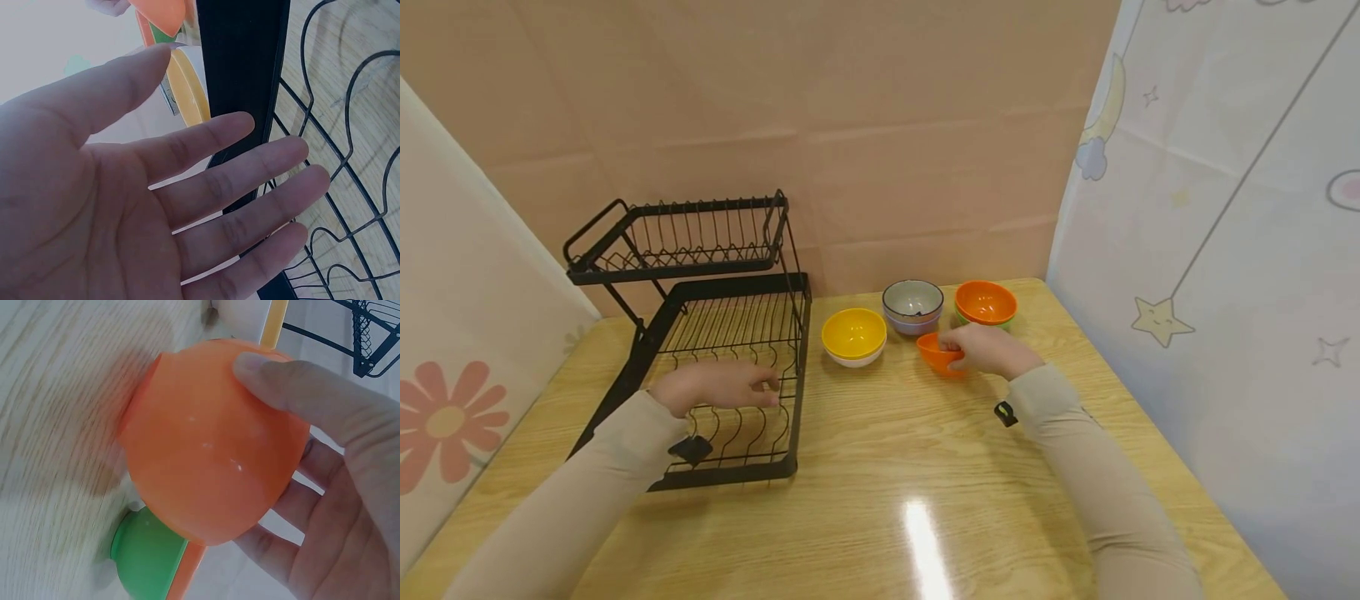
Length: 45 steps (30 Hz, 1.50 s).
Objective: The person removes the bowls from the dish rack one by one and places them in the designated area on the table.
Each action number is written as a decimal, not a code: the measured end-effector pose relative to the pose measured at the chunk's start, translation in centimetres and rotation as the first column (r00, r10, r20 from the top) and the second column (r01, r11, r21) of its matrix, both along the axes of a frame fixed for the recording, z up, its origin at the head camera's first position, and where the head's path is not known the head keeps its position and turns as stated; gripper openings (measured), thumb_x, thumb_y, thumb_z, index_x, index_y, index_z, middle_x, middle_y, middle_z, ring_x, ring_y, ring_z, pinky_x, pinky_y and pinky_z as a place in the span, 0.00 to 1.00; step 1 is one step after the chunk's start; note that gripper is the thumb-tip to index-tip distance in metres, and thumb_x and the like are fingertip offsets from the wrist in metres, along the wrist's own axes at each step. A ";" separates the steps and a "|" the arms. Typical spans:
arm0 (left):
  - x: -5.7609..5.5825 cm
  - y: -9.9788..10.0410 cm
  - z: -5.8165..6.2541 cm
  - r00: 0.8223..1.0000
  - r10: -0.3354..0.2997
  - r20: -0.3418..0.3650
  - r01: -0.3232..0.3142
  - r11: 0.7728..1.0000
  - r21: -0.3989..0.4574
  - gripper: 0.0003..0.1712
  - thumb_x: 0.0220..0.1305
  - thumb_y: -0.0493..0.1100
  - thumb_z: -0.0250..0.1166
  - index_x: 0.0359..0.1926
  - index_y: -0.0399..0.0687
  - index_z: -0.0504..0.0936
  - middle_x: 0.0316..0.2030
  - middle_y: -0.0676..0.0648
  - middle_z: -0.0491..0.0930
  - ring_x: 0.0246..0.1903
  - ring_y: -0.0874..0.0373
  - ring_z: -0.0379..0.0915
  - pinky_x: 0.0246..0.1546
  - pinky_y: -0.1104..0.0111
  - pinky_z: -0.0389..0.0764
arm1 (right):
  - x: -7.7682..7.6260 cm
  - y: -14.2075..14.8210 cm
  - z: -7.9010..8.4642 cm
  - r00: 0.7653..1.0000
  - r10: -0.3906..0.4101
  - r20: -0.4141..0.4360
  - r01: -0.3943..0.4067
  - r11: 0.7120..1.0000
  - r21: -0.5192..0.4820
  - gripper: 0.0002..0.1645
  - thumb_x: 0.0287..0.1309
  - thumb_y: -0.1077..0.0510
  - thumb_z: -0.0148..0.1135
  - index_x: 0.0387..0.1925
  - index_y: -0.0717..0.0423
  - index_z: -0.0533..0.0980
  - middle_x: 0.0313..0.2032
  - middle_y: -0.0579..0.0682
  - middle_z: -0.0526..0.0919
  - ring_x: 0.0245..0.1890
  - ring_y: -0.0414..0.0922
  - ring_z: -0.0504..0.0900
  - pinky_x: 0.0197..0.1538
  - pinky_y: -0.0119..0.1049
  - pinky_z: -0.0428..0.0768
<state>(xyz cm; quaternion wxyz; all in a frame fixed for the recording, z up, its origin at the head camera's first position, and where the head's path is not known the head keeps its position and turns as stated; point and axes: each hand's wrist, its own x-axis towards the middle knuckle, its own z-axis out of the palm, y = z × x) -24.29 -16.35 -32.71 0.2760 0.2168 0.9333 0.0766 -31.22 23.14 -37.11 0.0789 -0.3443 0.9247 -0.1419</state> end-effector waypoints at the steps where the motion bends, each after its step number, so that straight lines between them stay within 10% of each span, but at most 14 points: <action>1: 0.0 0.0 0.0 1.000 -0.002 0.000 0.002 1.000 -0.001 0.24 0.66 0.58 0.53 0.56 0.51 0.73 0.54 0.45 0.74 0.46 0.51 0.74 0.46 0.53 0.73 | 0.0 0.0 -0.1 1.000 -0.001 0.002 0.001 1.000 0.001 0.20 0.47 0.59 0.70 0.23 0.50 0.63 0.20 0.40 0.60 0.23 0.38 0.64 0.27 0.32 0.60; 45: -0.1 0.0 -0.4 1.000 -0.019 0.013 0.019 1.000 -0.004 0.27 0.65 0.59 0.53 0.55 0.47 0.74 0.55 0.43 0.73 0.50 0.48 0.72 0.48 0.53 0.72 | -1.3 -1.3 -2.0 0.996 0.053 0.068 -0.063 0.988 0.144 0.16 0.44 0.60 0.71 0.24 0.49 0.68 0.22 0.41 0.68 0.24 0.39 0.67 0.28 0.33 0.64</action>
